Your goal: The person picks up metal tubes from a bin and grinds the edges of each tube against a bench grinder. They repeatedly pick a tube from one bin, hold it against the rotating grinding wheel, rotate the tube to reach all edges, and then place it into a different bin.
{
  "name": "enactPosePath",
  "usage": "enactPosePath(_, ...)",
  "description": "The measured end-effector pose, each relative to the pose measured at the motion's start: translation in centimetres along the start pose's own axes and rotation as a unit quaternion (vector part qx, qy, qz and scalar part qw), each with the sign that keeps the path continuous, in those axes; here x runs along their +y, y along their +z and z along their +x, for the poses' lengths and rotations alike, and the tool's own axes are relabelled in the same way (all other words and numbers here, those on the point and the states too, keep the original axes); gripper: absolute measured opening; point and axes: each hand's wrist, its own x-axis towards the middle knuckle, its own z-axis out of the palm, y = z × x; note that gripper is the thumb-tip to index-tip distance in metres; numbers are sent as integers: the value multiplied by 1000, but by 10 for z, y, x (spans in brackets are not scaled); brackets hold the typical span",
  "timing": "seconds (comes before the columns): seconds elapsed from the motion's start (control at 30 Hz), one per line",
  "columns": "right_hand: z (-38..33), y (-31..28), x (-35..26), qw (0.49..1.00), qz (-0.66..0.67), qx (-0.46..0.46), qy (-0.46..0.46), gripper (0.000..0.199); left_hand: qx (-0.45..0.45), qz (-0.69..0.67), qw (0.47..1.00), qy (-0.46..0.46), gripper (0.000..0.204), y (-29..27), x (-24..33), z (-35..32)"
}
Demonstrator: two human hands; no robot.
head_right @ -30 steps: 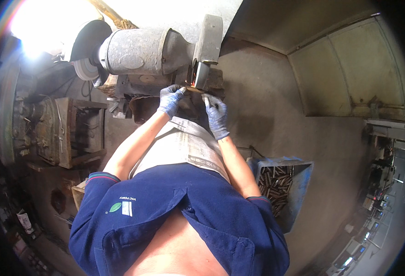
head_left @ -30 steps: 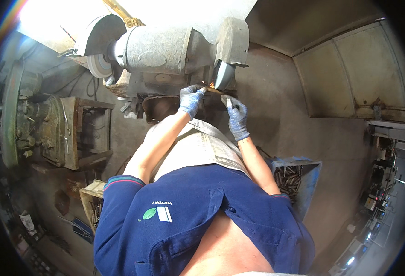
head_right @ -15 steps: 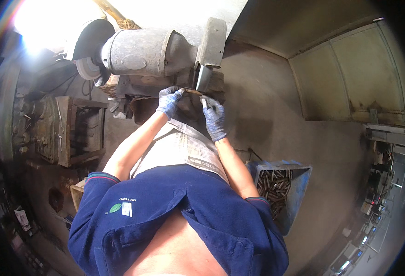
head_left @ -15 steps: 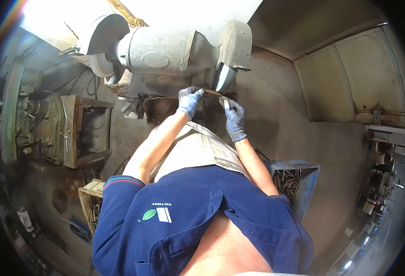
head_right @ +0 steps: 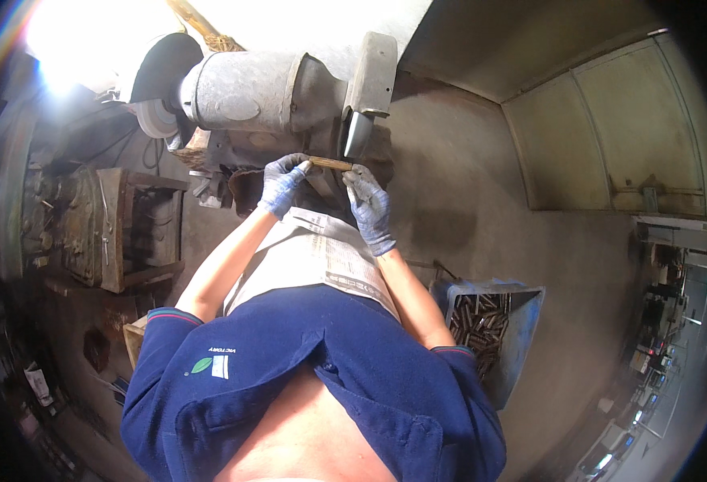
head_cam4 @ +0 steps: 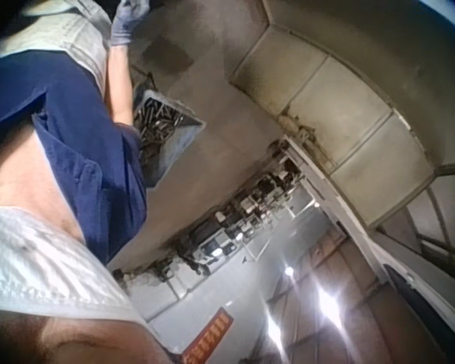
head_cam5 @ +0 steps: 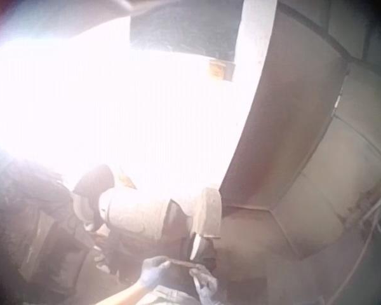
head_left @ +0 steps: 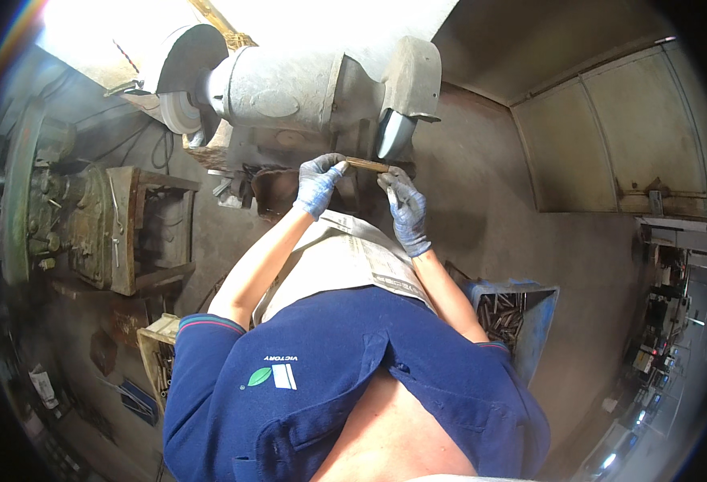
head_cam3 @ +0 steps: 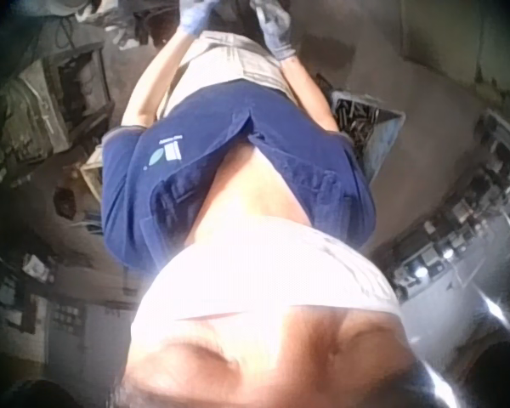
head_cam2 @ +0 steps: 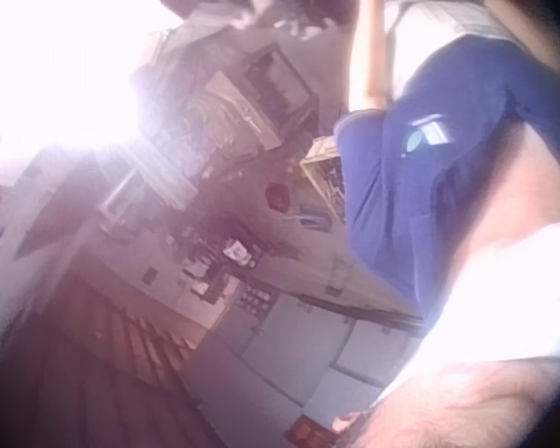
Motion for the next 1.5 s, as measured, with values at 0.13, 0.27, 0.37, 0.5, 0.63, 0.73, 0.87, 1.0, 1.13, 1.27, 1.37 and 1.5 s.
enactPosePath(0.13,-5,-6,-59,985,-132,-4,-108,27,-10,32,999,41,14,5,28,-28)
enactPosePath(0.27,-11,-12,-76,975,-151,-3,-166,35,-45,40,995,85,17,11,51,-43)
enactPosePath(0.37,-14,-13,-86,972,-143,2,-185,38,-68,60,988,123,19,14,64,-50)
enactPosePath(0.5,-15,-15,-101,965,-155,-16,-209,41,-87,40,983,159,21,12,62,-54)
enactPosePath(0.63,-18,-10,-110,965,-157,-13,-211,43,-98,58,972,203,20,11,59,-56)
enactPosePath(0.73,-17,-5,-114,964,-159,12,-214,42,-117,77,967,214,20,9,58,-56)
enactPosePath(0.87,-26,-5,-120,970,-153,33,-184,43,-132,113,965,198,23,11,60,-56)
enactPosePath(1.0,-31,-5,-128,955,-235,34,-180,46,-163,132,974,89,20,11,63,-51)
enactPosePath(1.13,-49,-1,-116,952,-284,80,-76,42,-267,143,953,-18,16,-8,31,-26)
enactPosePath(1.27,-96,-16,-144,913,-361,185,49,40,-367,155,911,-104,12,-29,-8,-36)
enactPosePath(1.37,-136,-67,-175,852,-460,235,80,39,-395,345,844,-112,20,-41,-23,-60)
enactPosePath(1.5,-184,-140,-167,737,-606,283,97,41,-371,402,830,-107,22,-55,-11,-80)
